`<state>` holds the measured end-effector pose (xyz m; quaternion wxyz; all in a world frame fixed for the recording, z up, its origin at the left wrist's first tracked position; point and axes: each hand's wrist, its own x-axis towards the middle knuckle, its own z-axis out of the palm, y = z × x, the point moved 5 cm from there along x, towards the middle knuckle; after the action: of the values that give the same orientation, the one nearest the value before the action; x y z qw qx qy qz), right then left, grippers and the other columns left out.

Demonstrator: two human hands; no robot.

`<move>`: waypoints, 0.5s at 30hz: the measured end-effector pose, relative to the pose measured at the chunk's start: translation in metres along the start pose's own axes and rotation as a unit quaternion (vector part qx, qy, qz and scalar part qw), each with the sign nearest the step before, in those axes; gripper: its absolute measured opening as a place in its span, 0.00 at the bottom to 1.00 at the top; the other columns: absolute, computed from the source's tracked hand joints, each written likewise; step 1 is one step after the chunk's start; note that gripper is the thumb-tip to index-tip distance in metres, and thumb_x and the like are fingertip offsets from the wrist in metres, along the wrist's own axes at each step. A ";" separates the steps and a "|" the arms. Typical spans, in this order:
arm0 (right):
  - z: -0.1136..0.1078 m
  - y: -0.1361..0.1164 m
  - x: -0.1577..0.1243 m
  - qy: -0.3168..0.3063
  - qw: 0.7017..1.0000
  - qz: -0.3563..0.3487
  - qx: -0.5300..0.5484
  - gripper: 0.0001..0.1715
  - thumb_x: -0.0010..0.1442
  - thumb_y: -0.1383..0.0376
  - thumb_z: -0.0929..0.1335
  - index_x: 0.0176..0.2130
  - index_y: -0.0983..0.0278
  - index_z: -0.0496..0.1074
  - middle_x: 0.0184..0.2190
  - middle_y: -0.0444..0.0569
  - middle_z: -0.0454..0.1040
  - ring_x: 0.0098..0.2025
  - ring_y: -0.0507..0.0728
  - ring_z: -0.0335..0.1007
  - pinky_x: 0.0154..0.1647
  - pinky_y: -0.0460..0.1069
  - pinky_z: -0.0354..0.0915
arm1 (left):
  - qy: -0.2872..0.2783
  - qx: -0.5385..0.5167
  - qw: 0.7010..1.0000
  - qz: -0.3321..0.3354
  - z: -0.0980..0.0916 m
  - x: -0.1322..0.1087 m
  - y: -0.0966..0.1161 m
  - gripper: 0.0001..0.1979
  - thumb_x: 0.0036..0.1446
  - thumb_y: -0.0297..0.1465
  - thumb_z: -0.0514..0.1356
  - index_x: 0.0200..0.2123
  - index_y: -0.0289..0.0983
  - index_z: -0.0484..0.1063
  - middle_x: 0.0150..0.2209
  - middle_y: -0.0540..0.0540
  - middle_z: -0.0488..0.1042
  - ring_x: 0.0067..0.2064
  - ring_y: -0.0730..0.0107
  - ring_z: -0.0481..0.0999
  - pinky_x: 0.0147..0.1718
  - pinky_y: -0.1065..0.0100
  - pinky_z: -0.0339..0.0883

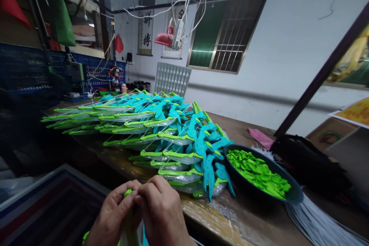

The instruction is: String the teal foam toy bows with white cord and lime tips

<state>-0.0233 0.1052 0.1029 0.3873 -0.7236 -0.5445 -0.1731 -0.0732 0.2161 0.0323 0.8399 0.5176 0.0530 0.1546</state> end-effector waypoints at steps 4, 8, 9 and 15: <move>-0.009 0.004 -0.005 -0.018 0.991 -0.046 -0.122 0.12 0.71 0.70 0.62 0.34 0.63 0.67 0.29 0.47 0.68 0.29 0.52 0.67 0.28 0.46 0.61 | 0.033 0.013 0.999 0.019 0.006 0.000 0.009 0.23 0.56 0.51 0.68 0.29 0.36 0.69 0.19 0.54 0.61 0.21 0.79 0.59 0.22 0.75 0.53; -0.026 -0.001 -0.010 -0.022 0.961 -0.125 -0.245 0.11 0.69 0.72 0.62 0.33 0.62 0.63 0.27 0.44 0.66 0.25 0.51 0.62 0.25 0.46 0.55 | 0.043 -0.033 0.998 0.015 0.019 0.003 0.017 0.25 0.50 0.51 0.72 0.29 0.37 0.69 0.20 0.54 0.62 0.19 0.80 0.59 0.19 0.76 0.53; -0.032 -0.005 -0.008 -0.018 0.952 -0.140 -0.272 0.11 0.68 0.72 0.62 0.32 0.62 0.62 0.26 0.43 0.65 0.25 0.51 0.62 0.25 0.46 0.55 | 0.035 -0.040 0.998 0.017 0.024 0.004 0.020 0.25 0.50 0.51 0.72 0.29 0.37 0.69 0.20 0.55 0.62 0.19 0.80 0.59 0.18 0.76 0.53; -0.081 -0.053 0.013 0.033 0.905 -0.197 -0.375 0.12 0.69 0.72 0.59 0.39 0.64 0.70 0.30 0.49 0.73 0.33 0.57 0.71 0.33 0.50 0.66 | 0.021 -0.045 0.992 0.117 0.033 0.034 0.075 0.17 0.55 0.43 0.70 0.32 0.36 0.72 0.19 0.53 0.65 0.18 0.79 0.62 0.18 0.78 0.55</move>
<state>-0.0538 0.0584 0.1836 0.0628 -0.6875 -0.5574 -0.4612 -0.0484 0.2296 0.1164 0.8372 0.4785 0.0026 0.2650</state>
